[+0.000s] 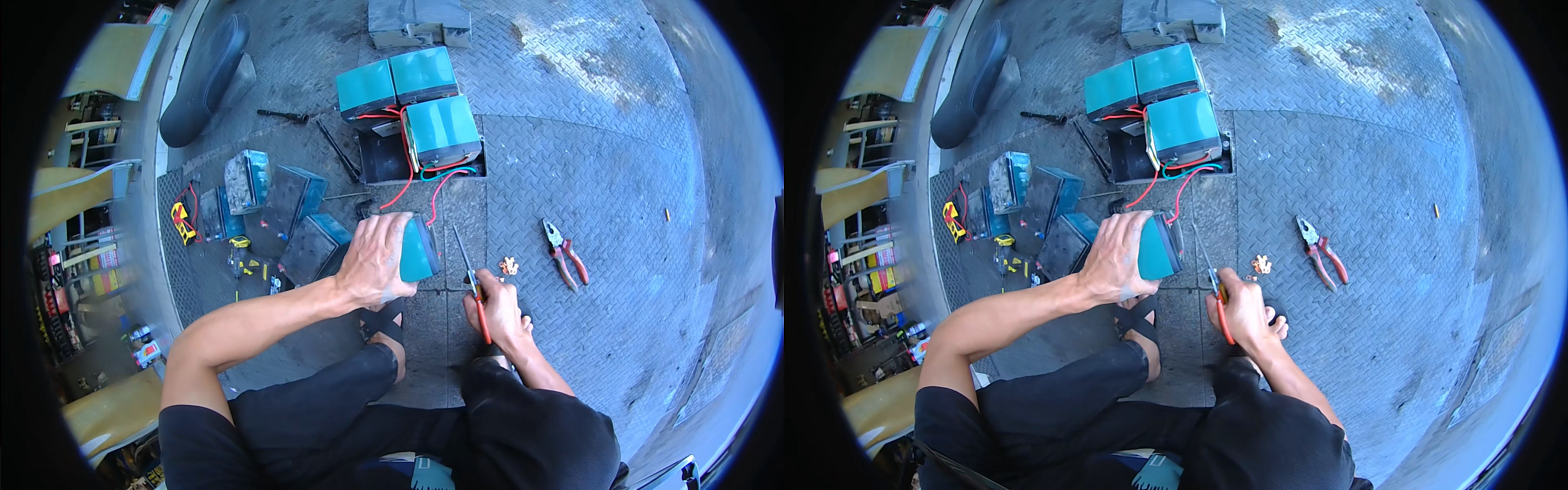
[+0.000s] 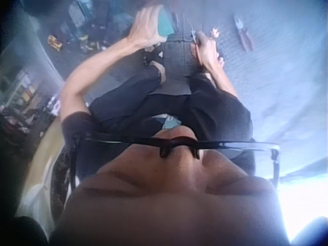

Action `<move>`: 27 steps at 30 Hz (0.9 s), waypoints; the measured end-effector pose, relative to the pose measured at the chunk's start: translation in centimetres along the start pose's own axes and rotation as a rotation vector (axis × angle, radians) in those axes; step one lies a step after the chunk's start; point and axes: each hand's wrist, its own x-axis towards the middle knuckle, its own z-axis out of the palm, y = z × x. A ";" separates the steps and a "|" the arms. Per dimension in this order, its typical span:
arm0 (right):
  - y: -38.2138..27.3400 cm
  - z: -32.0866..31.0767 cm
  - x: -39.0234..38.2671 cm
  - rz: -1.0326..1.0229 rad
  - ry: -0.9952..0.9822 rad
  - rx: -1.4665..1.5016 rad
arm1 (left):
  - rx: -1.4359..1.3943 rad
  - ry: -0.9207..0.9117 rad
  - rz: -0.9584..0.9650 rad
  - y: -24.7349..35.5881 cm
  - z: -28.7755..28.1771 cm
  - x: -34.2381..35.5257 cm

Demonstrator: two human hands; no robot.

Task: The person retrieves a pair of scissors from a shelf and walks outside to a battery pack on the ground. They use the scissors to cut wires and remove a battery cell from the pack, then strip the insulation from the cut wires.

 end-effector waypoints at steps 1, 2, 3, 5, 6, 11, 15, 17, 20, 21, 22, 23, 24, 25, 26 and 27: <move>0.3 -0.8 0.4 -0.053 0.058 0.004 | -0.007 0.002 0.006 -0.2 0.0 -0.1; 0.6 -1.8 1.1 -0.095 0.100 0.021 | -0.020 0.005 0.016 -0.2 0.1 -0.2; 1.0 -3.0 1.7 -0.115 0.117 -0.016 | -0.045 0.031 0.011 -0.4 0.2 -0.4; 1.8 -5.7 3.2 -0.095 0.035 -0.089 | -0.122 0.058 0.018 -0.4 0.7 -1.0; 2.1 -6.7 4.1 -0.216 0.064 -0.155 | -0.192 0.078 0.012 -0.3 1.1 -1.4; 1.8 -8.5 5.4 -0.075 0.138 -0.220 | -0.395 0.175 0.056 0.7 4.1 -3.0; 0.2 -8.4 5.7 -0.079 0.092 -0.268 | -0.327 0.139 0.160 0.6 4.2 -4.5; -0.6 -8.2 6.0 -0.163 0.070 -0.275 | -0.241 0.104 0.091 0.5 3.7 -5.6; -1.2 -7.9 6.5 -0.204 0.011 -0.380 | -0.138 0.076 0.011 0.5 3.2 -7.4; -1.3 -7.9 6.6 -0.236 0.022 -0.426 | -0.167 0.059 -0.021 0.1 3.0 -8.0; -1.3 -7.7 6.6 -0.258 0.032 -0.467 | -0.195 0.038 -0.052 -0.4 3.0 -8.7; -1.2 -7.7 6.6 -0.275 0.034 -0.498 | -0.230 0.023 -0.090 -1.0 2.9 -9.3; -1.2 -7.6 6.6 -0.268 0.024 -0.495 | -0.236 0.007 -0.105 -1.8 2.8 -10.0; -1.0 -7.5 6.5 -0.254 0.021 -0.472 | -0.229 -0.030 -0.129 -2.7 2.9 -10.6; -0.9 -7.4 6.3 -0.238 0.016 -0.447 | -0.225 -0.050 -0.162 -3.6 3.0 -11.1; -0.7 -7.3 6.0 -0.215 0.006 -0.438 | -0.237 -0.056 -0.192 -4.3 3.3 -11.7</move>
